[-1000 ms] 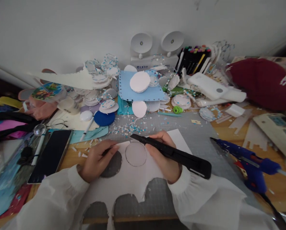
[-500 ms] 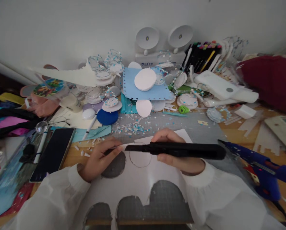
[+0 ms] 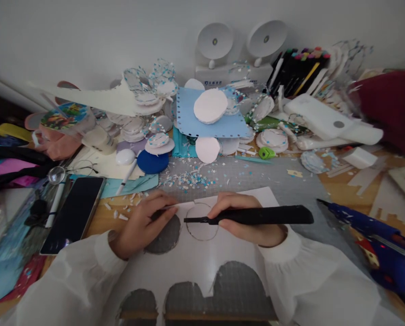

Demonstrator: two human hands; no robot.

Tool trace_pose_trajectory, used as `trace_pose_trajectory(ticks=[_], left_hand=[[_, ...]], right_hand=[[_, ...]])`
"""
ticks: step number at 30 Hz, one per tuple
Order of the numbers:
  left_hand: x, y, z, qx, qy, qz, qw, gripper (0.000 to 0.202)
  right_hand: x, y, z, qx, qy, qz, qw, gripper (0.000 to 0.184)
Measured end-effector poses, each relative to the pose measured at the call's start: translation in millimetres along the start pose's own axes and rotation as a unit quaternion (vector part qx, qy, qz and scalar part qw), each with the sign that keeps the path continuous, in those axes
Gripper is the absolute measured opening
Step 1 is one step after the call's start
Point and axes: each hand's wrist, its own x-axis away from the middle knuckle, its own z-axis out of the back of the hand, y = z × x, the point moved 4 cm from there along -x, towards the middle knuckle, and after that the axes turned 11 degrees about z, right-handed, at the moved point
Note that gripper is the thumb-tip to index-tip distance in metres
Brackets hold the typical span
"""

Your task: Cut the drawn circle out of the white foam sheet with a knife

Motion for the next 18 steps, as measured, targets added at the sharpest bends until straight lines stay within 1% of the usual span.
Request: trace_pose_trajectory(ticks=[4,9,11,18], left_hand=[[1,-2,-1.1,-0.003,0.002,-0.010,1.000,0.015],[0,-2,-0.8,-0.010,0.011,-0.020,1.000,0.013],[0,-2,-1.0,-0.012,0.012,-0.022,1.000,0.013],[1,-2,-1.7,-0.005,0.013,-0.024,1.000,0.013]], right_hand=[[-3,-2,-2,0.012,-0.015,-0.002,1.000,0.018],[-9,-7,-6,0.059,-0.026,-0.008,0.998,0.010],[-10,-9,-8,0.072,-0.028,-0.012,0.997,0.010],[-9,-8,-11,0.083,-0.024,0.002,0.996,0.010]])
